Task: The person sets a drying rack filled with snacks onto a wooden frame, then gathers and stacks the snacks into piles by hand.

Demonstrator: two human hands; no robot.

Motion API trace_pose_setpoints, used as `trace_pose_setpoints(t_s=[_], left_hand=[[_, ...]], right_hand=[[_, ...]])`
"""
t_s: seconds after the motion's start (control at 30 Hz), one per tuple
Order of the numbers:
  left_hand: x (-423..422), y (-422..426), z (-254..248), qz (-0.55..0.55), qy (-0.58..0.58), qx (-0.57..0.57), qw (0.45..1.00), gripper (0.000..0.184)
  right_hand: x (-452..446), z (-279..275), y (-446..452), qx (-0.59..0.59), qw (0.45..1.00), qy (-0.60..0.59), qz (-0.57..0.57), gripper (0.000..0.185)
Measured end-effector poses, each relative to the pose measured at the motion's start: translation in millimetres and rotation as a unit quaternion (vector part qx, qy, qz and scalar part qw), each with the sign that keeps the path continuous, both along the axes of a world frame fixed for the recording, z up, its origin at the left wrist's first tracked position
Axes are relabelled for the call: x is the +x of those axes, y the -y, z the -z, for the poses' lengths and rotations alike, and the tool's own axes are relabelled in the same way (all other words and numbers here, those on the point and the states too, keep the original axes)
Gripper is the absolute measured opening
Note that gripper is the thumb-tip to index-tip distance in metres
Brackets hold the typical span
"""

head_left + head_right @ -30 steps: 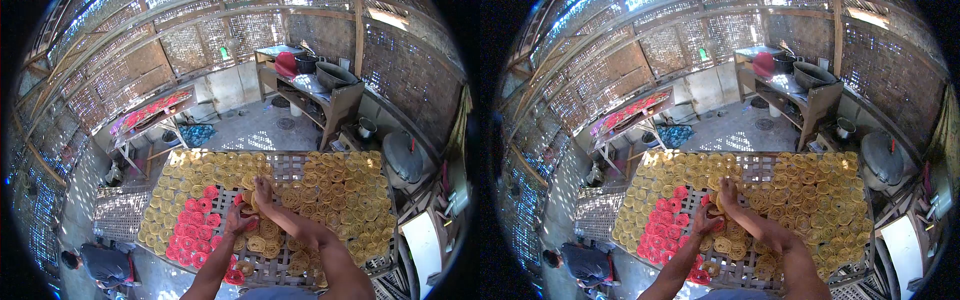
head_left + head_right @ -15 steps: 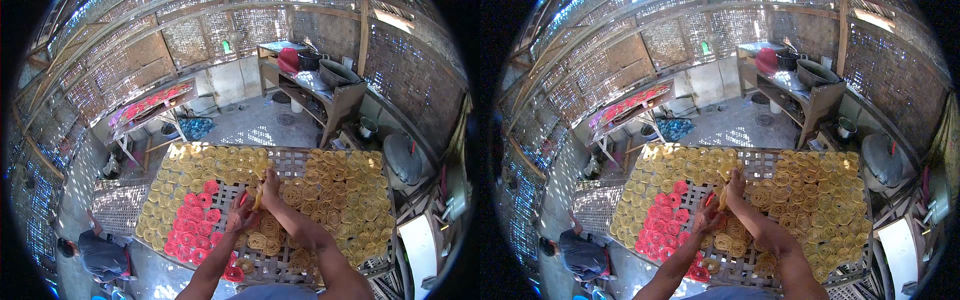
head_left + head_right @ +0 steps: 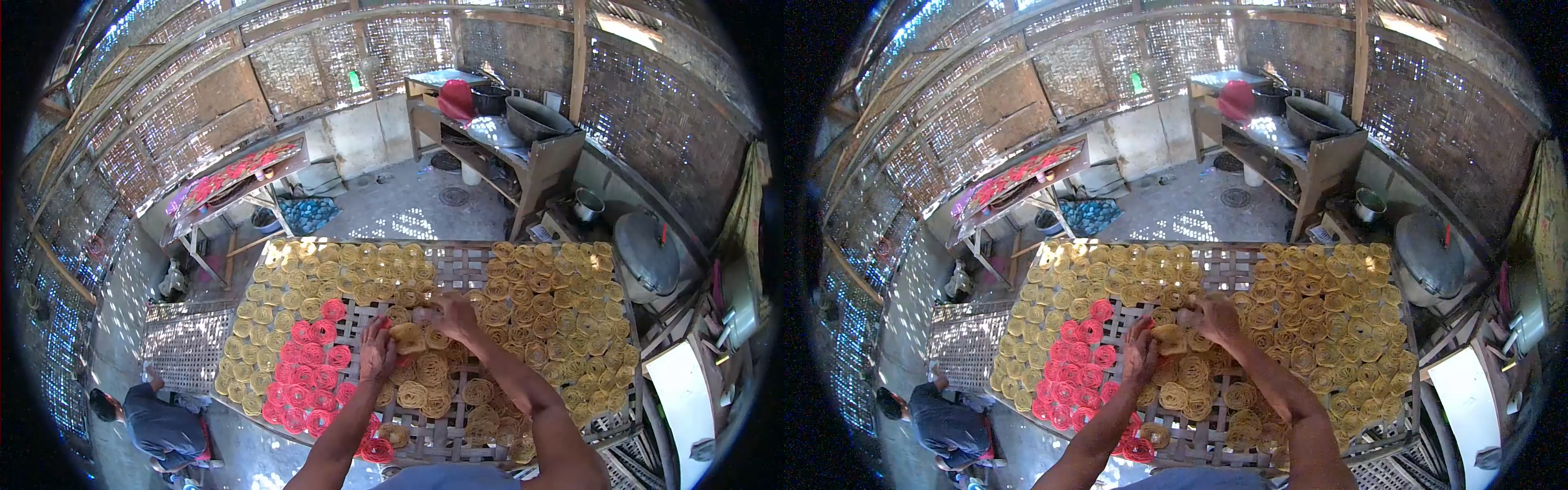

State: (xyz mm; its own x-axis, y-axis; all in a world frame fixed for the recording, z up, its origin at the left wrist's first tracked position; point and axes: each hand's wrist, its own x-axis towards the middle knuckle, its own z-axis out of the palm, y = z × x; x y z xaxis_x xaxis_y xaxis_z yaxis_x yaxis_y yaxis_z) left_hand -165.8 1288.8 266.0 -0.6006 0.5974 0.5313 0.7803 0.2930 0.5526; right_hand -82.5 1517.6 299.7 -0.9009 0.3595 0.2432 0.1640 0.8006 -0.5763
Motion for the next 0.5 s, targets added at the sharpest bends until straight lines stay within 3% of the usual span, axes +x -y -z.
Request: trace_pose_setpoints(t_s=[0.03, 0.07, 0.17, 0.37, 0.5], left_hand=[[0, -1, -1, -0.002, -0.003, 0.001, 1.000, 0.024], [1, -1, -1, -0.004, -0.005, 0.001, 1.000, 0.025], [-2, 0, 3, -0.003, -0.018, 0.001, 1.000, 0.028], [-6, -2, 14, -0.001, -0.032, 0.011, 0.999, 0.031], [-4, -1, 6, -0.009, -0.026, 0.006, 1.000, 0.030]], right_hand=[[-5, 15, -9, 0.086, 0.993, -0.086, 0.008, 0.051], [-9, 15, -13, 0.104, 0.989, -0.091, 0.047, 0.055], [-16, 22, -23, 0.219, 0.972, -0.008, 0.080, 0.061], [-23, 30, -21, 0.200, 0.976, -0.015, 0.087, 0.067], [-29, 32, -32, 0.253, 0.964, -0.055, 0.065, 0.073]])
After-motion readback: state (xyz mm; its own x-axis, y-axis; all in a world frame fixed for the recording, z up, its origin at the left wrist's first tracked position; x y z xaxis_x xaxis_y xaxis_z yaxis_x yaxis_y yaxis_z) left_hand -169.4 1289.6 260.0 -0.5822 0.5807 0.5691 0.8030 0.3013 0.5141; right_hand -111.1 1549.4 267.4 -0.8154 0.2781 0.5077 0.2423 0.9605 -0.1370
